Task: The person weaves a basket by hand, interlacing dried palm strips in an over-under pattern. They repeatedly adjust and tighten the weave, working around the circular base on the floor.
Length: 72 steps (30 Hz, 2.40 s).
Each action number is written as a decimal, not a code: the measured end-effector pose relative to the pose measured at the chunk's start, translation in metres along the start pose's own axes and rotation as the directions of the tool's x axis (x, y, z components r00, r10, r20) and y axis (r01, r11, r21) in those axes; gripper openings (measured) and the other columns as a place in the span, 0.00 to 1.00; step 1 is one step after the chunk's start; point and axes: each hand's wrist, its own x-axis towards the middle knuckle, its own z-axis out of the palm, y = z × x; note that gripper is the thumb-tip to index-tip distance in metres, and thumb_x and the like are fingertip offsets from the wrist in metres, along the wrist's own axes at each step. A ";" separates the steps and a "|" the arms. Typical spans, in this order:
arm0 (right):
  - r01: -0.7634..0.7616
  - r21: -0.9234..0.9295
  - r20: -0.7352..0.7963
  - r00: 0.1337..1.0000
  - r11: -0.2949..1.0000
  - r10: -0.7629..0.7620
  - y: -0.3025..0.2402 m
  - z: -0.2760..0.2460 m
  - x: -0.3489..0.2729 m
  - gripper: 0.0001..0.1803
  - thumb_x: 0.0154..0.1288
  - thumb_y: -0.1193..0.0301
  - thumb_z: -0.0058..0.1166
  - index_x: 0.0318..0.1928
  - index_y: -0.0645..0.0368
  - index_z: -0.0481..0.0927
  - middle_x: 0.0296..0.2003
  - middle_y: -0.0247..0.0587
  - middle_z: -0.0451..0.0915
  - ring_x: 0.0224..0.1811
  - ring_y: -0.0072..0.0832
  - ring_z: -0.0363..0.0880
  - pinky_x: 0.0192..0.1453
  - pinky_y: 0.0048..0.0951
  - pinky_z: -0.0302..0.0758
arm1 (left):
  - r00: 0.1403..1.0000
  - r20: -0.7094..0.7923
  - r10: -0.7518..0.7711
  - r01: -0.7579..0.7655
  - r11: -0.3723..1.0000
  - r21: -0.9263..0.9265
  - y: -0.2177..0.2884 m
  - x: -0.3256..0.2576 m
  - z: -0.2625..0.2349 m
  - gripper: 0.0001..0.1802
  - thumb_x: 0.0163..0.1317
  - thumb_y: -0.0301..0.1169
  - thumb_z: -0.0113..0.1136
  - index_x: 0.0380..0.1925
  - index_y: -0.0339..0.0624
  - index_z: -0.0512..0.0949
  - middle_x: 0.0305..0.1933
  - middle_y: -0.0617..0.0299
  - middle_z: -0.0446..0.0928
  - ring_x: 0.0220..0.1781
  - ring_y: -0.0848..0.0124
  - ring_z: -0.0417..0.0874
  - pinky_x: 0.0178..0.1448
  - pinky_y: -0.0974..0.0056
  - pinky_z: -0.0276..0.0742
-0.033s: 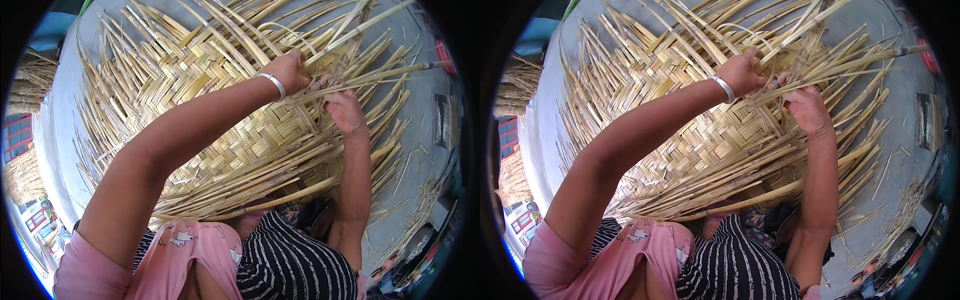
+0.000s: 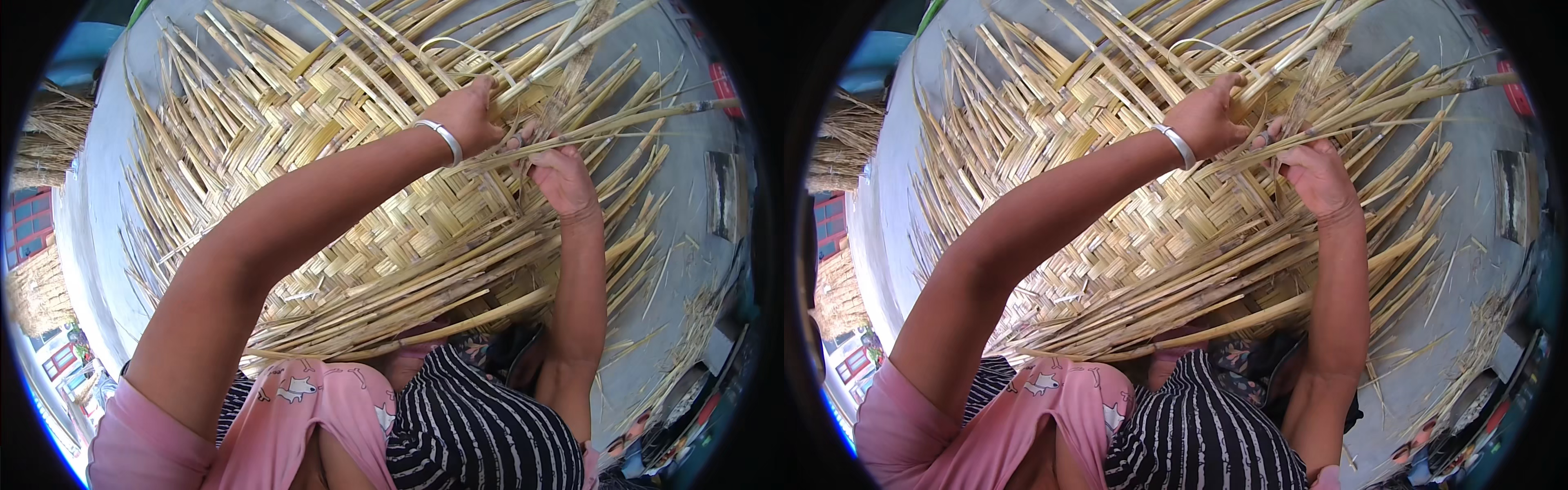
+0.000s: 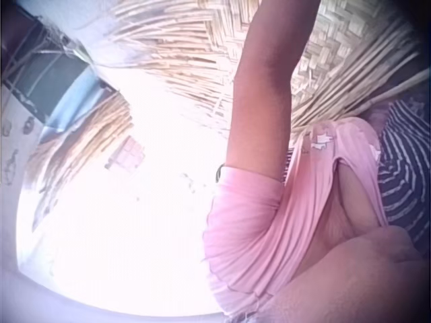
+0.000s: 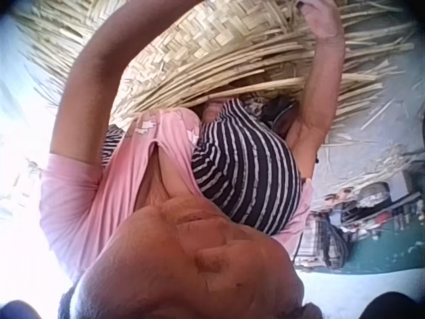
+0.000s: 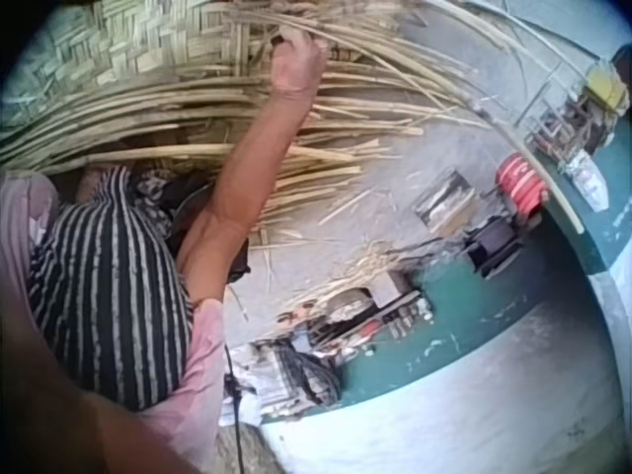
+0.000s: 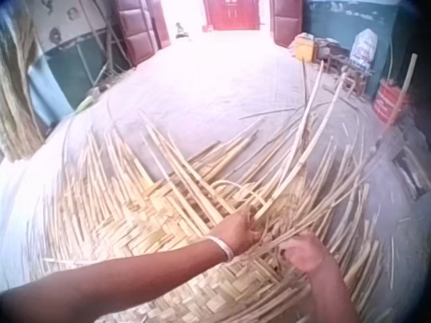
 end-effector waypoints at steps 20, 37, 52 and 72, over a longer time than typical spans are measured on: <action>0.011 -0.193 -0.317 0.946 0.981 -0.072 0.003 0.014 -0.005 0.16 0.59 0.78 0.46 0.48 0.62 0.74 0.41 0.36 0.77 0.44 0.23 0.74 0.53 0.27 0.69 | 0.940 0.320 0.120 0.010 0.926 -0.376 -0.001 -0.023 -0.008 0.33 0.66 0.55 0.40 0.38 0.31 0.77 0.22 0.54 0.74 0.28 0.69 0.74 0.36 0.64 0.72; 0.067 -0.346 -0.293 0.940 0.936 -0.175 0.004 0.027 -0.016 0.19 0.60 0.79 0.44 0.53 0.66 0.70 0.47 0.37 0.75 0.49 0.21 0.71 0.58 0.22 0.64 | 0.980 0.126 0.152 -0.176 0.964 0.200 0.012 -0.030 -0.003 0.08 0.49 0.34 0.55 0.28 0.45 0.76 0.26 0.53 0.78 0.31 0.53 0.79 0.35 0.53 0.75; -0.080 -0.589 -0.521 0.799 0.804 -0.302 0.001 0.047 -0.012 0.12 0.63 0.74 0.45 0.46 0.61 0.74 0.38 0.32 0.76 0.40 0.18 0.72 0.46 0.22 0.69 | 0.885 0.405 0.230 0.137 0.702 -0.699 0.061 -0.028 -0.054 0.20 0.51 0.38 0.68 0.31 0.32 0.75 0.22 0.62 0.77 0.22 0.76 0.80 0.32 0.74 0.77; 0.428 0.164 0.088 0.891 0.889 -0.445 -0.087 0.131 -0.073 0.08 0.69 0.70 0.39 0.43 0.61 0.68 0.22 0.27 0.67 0.22 0.17 0.67 0.26 0.22 0.66 | 0.705 0.384 0.596 -0.519 0.803 -0.295 0.047 -0.155 -0.018 0.13 0.45 0.31 0.59 0.32 0.42 0.71 0.27 0.56 0.76 0.35 0.56 0.78 0.45 0.54 0.69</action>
